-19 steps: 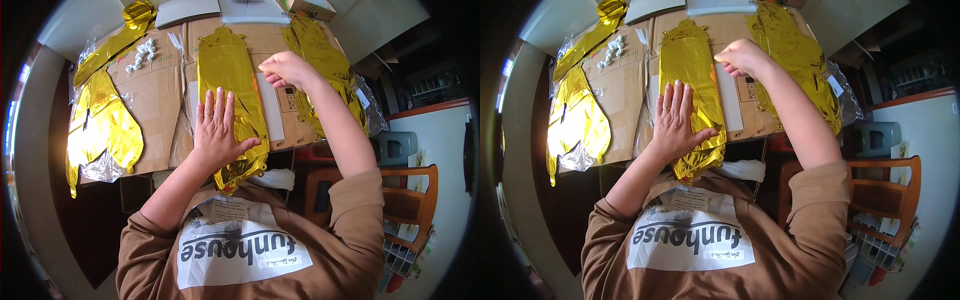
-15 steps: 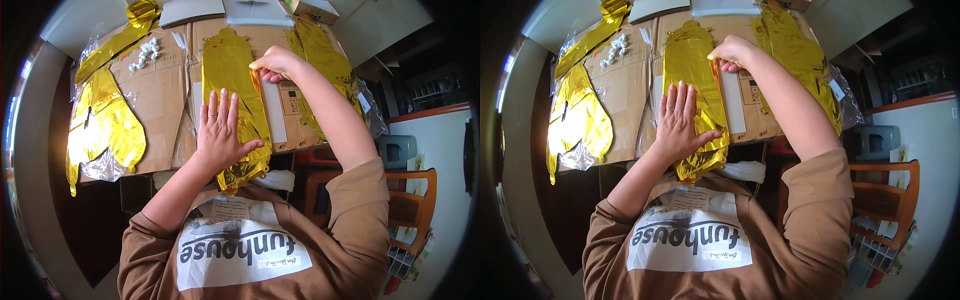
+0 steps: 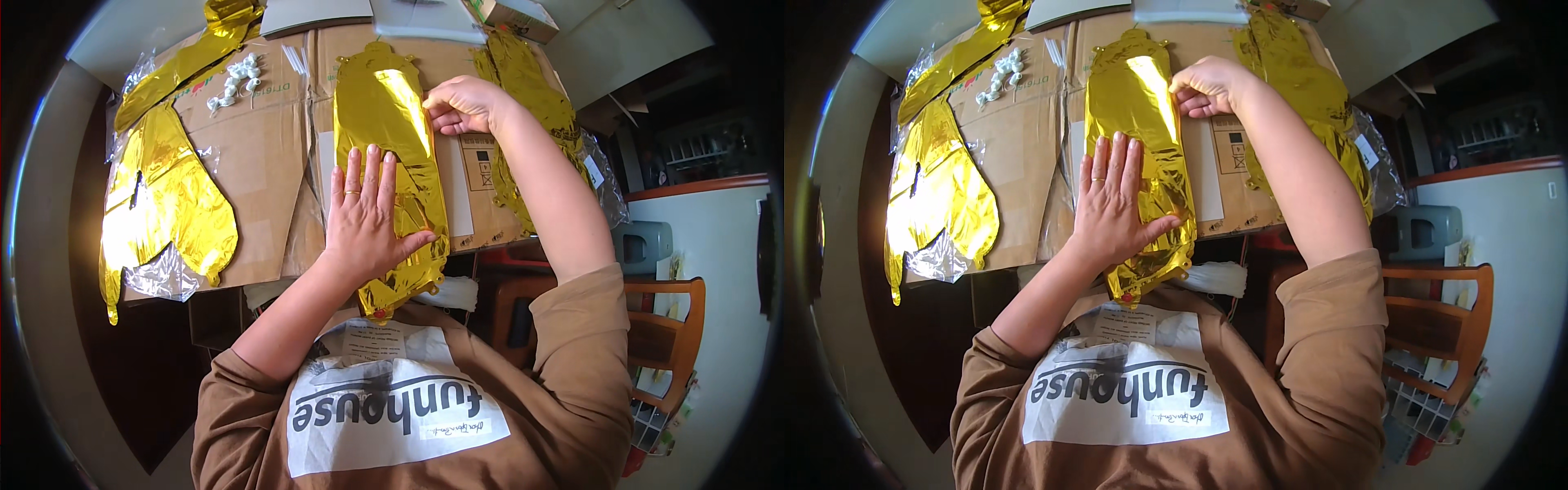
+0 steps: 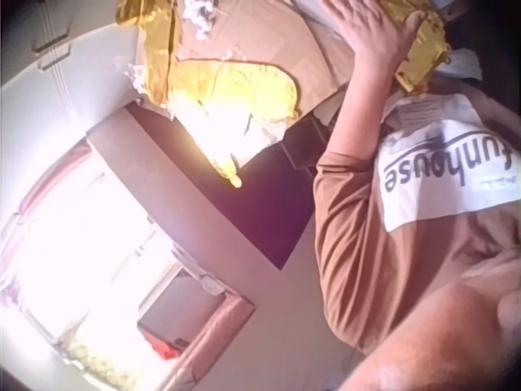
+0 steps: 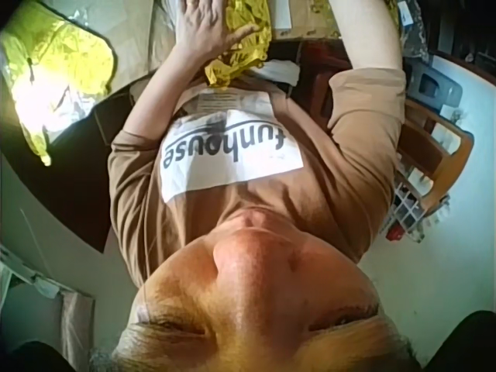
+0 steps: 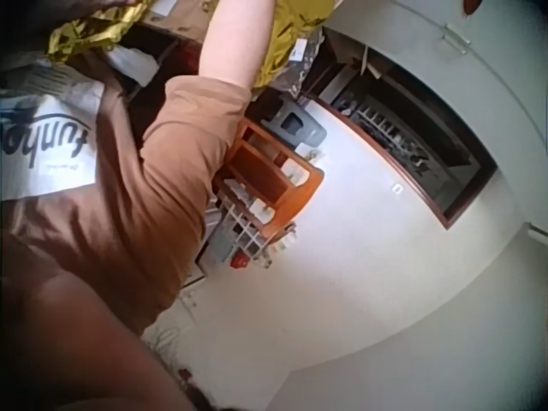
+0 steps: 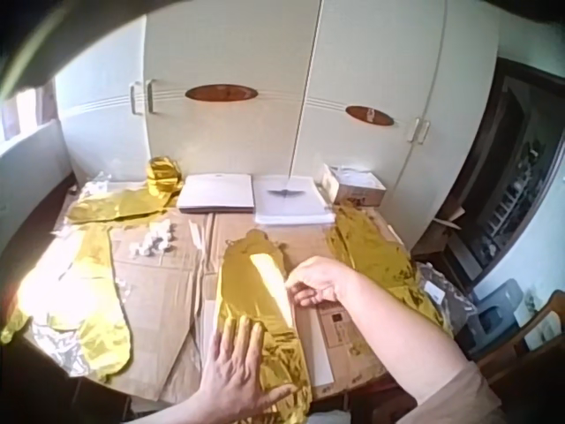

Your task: Folding gold foil balloons and placing them onto cardboard inserts for packaging.

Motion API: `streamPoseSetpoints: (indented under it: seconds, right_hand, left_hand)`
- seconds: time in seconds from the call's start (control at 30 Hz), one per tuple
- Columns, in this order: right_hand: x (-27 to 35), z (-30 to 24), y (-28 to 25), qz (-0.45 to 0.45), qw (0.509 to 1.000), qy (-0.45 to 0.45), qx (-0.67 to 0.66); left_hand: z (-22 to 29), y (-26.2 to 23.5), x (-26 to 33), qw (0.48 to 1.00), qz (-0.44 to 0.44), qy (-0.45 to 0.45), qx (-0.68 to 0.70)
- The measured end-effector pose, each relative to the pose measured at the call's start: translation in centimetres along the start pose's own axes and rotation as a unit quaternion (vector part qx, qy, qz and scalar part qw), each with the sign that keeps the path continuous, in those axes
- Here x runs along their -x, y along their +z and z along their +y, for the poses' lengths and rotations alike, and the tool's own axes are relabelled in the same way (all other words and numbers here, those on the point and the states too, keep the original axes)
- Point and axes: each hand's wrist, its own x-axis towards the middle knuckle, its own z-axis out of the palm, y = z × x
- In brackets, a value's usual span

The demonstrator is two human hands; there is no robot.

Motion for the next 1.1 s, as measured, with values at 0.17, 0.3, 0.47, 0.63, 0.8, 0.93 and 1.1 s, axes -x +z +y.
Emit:
streamPoseSetpoints:
  seconds: [0.17,0.3,0.47,0.63,0.8,0.93,1.1]
  right_hand:
    - [-0.1,0.8,-0.2,0.000,1.000,-0.011,0.009]
    - [-0.4,0.5,0.2,0.003,1.000,0.002,0.022]
    - [-1.0,0.8,-0.4,-0.001,1.000,0.004,0.024]
    - [-1.1,0.9,-0.4,0.015,0.999,-0.005,0.030]
    - [-1.0,0.9,-0.4,0.029,0.999,-0.007,0.012]
    - [-1.6,0.9,-1.0,0.031,0.999,-0.004,-0.022]
    - [-2.2,0.6,-1.0,0.015,1.000,0.003,-0.005]
  left_hand:
    - [-0.1,0.0,-0.1,1.000,-0.007,-0.001,0.002]
    - [-0.1,0.0,-0.1,1.000,-0.011,-0.003,0.000]
    - [-0.1,0.2,-0.1,1.000,-0.009,0.001,-0.005]
    - [0.0,0.1,-0.1,1.000,-0.014,-0.001,-0.010]
    - [0.0,0.0,-0.2,1.000,-0.020,-0.002,-0.013]
    - [0.0,0.1,-0.2,1.000,-0.018,0.001,-0.015]
    - [0.0,0.0,-0.2,1.000,-0.024,-0.003,-0.009]
